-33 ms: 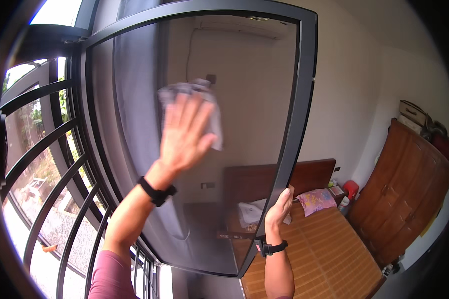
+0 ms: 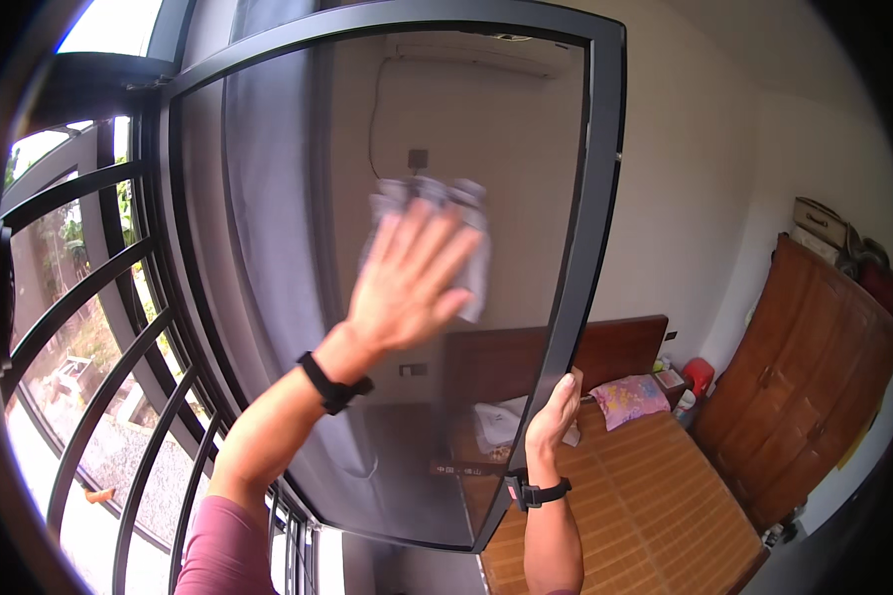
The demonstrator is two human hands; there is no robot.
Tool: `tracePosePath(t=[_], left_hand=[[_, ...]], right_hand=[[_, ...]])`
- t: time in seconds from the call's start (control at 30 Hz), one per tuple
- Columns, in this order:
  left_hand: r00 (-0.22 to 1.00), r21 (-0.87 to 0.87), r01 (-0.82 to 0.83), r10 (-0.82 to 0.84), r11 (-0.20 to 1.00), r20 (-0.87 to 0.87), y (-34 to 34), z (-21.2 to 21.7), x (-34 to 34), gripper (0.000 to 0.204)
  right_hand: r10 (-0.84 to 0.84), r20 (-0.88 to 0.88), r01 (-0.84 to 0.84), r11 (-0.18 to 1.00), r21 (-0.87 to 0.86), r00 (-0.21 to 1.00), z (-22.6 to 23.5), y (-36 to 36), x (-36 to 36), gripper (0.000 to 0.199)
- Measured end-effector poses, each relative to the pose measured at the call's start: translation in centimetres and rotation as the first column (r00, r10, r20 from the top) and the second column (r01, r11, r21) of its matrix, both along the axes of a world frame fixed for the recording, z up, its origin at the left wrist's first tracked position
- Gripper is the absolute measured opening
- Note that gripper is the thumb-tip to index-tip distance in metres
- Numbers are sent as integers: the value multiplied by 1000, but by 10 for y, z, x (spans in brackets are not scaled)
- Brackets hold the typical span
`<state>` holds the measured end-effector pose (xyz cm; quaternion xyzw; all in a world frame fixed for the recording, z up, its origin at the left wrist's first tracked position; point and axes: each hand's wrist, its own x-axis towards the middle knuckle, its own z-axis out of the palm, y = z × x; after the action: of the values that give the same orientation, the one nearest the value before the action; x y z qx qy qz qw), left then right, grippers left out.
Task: The person cleans a window screen using a cloth. They open the window, climb onto a stool, and wipe the screen thoroughly with a cloth, covering both the mesh and the frame.
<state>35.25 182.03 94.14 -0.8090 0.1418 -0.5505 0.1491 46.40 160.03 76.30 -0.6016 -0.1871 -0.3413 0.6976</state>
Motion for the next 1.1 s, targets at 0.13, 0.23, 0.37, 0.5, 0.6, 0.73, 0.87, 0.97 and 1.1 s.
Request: tracePosePath(t=[0.13, 0.23, 0.37, 0.5, 0.6, 0.73, 0.87, 0.97, 1.1], left_hand=[[989, 164, 129, -115, 978, -92, -53, 3, 30, 80], [997, 90, -35, 28, 995, 79, -36, 55, 17, 83], [938, 64, -103, 75, 993, 339, -32, 124, 37, 75], [889, 132, -66, -2, 989, 457, -63, 143, 64, 66], [876, 106, 44, -89, 993, 475, -84, 133, 66, 59], [953, 60, 42, -58, 997, 298, -87, 80, 60, 63], [998, 2, 20, -20, 1000, -59, -95, -54, 35, 71], [990, 112, 26, -10, 993, -143, -67, -155, 24, 71], [982, 169, 125, -97, 978, -164, -18, -149, 12, 68]], right_hand=[[79, 46, -80, 997, 19, 996, -4, 3, 1, 52], [84, 39, -85, 996, 40, 996, 5, 1, -9, 50], [65, 31, -65, 998, 2, 997, 7, 6, -5, 52], [62, 48, -62, 998, 4, 997, 4, 0, -5, 53], [91, 47, -93, 995, 27, 995, 0, -1, -6, 54], [111, 0, -111, 994, 7, 994, -5, -6, -7, 55], [101, 41, -102, 994, 35, 994, -1, -8, -1, 55], [165, 44, -167, 984, 62, 985, 0, 8, -4, 51], [168, 38, -169, 985, 45, 985, -2, 2, 0, 46]])
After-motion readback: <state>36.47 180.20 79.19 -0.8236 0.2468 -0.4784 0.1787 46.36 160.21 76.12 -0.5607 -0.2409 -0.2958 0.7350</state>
